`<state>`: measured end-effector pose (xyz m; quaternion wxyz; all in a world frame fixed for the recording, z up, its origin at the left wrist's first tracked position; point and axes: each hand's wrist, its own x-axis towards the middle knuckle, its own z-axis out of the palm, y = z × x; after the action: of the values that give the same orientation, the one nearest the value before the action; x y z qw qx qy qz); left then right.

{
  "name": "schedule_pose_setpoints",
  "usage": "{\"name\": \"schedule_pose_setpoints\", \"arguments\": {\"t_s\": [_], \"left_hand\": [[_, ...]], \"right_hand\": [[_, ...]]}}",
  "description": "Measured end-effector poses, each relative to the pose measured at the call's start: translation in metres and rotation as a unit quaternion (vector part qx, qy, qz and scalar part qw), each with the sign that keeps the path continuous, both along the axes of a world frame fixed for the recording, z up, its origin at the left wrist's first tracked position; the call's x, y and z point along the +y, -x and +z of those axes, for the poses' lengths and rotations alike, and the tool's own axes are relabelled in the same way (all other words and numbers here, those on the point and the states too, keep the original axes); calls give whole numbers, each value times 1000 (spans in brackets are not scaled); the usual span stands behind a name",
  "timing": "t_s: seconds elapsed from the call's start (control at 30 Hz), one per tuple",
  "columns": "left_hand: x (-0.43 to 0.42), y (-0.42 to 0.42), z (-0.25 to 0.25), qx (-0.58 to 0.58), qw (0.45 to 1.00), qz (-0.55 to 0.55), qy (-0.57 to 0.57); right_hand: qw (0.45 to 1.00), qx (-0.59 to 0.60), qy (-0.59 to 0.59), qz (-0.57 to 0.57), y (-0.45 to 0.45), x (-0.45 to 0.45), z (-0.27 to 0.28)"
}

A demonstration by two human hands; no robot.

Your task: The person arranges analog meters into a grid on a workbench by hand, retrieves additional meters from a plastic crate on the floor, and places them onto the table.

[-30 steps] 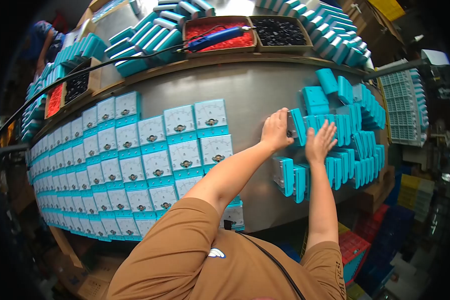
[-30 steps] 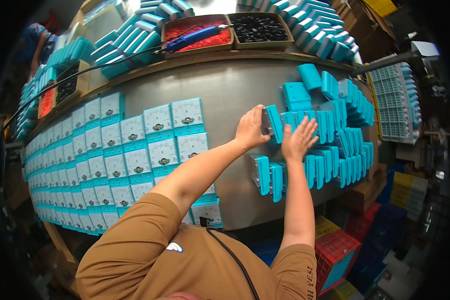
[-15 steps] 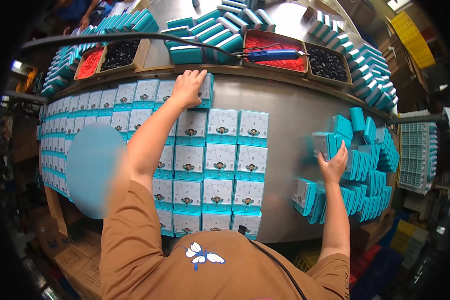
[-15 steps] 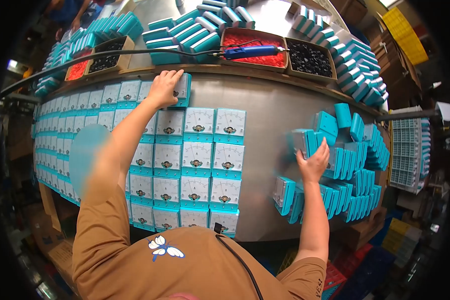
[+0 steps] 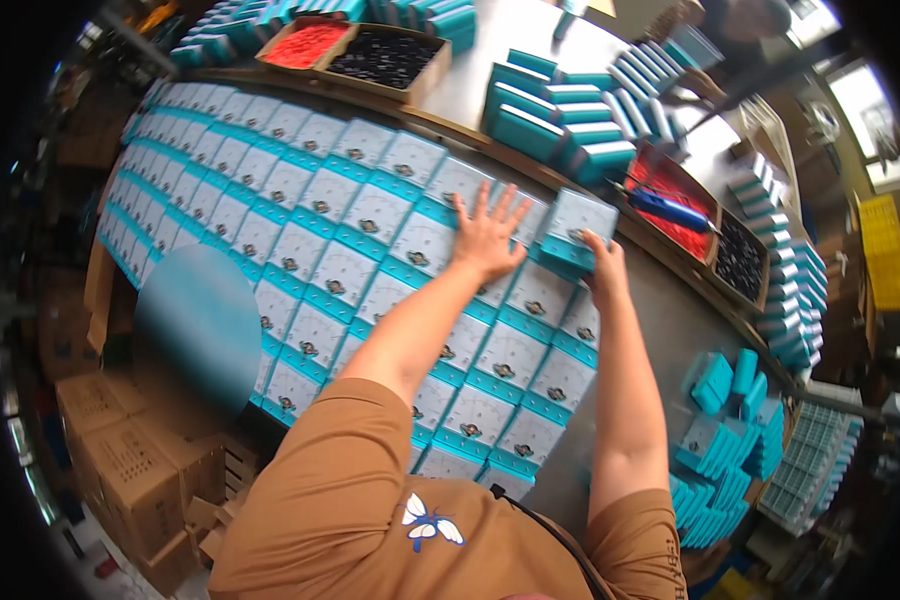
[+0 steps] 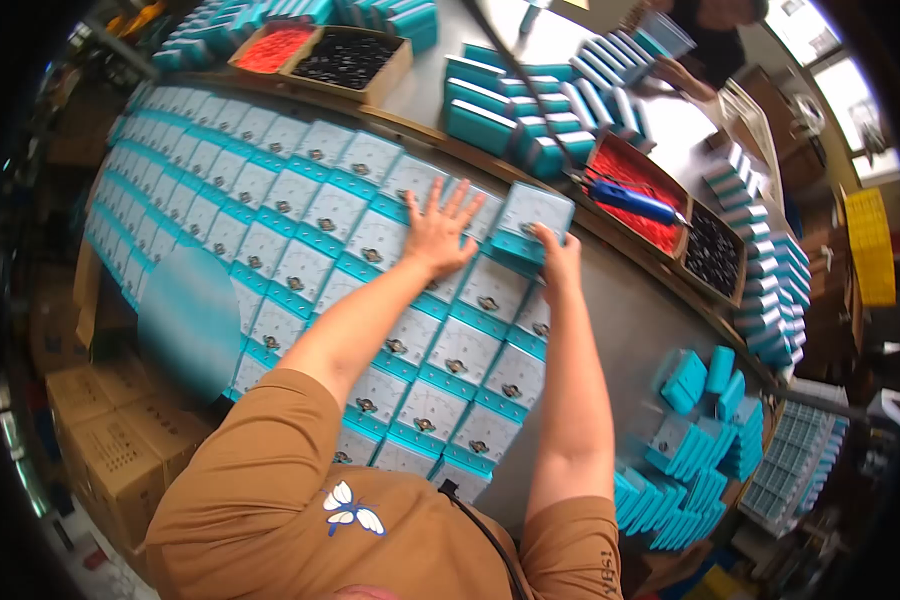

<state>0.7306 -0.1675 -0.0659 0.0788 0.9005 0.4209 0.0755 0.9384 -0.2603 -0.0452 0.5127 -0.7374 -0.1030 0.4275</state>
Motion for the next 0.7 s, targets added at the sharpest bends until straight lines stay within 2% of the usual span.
{"name": "schedule_pose_setpoints", "arguments": {"t_s": [0.07, 0.1, 0.13, 0.17, 0.23, 0.27, 0.3, 0.37, 0.43, 0.5, 0.57, 0.63, 0.7], "left_hand": [[1, 0, -8, -36, 999, -2, 0], [1, 0, -10, -39, 999, 0, -8], [0, 1, -8, -40, 999, 0, 0], [0, 1, -5, -31, 999, 1, 10], [0, 0, -12, -48, 999, 2, -4], [1, -1, -12, -44, 999, 4, -5], [0, -1, -11, -40, 999, 4, -5], [0, 1, -9, -31, 999, 5, -4], [-2, 0, -7, -27, 1000, 7, 2], [-1, 1, -4, -19, 1000, 11, 13], [0, 0, -4, -24, 1000, 4, 19], [2, -1, -11, -25, 1000, 1, 7], [3, 0, -3, -13, 999, -1, 43]], "right_hand": [[996, -31, 26, 80, -22, -7, 2], [994, -69, -32, 75, -60, -16, -48], [996, 11, -85, 26, -43, -26, -2], [993, 32, -112, -24, -50, -36, 5], [991, -64, -97, -66, -67, -58, 0], [985, -126, -84, -88, -79, -69, -26], [952, -285, -26, -109, -81, -76, -49], [942, -327, 80, 21, -89, -89, -72], [837, -431, 313, 125, -56, -82, -40], [848, -434, 296, 71, -41, -95, -46], [877, -472, 89, 25, -29, -127, -41], [945, -320, -69, 11, 25, -160, 24], [929, -361, -81, 25, 85, -204, 75]]}}
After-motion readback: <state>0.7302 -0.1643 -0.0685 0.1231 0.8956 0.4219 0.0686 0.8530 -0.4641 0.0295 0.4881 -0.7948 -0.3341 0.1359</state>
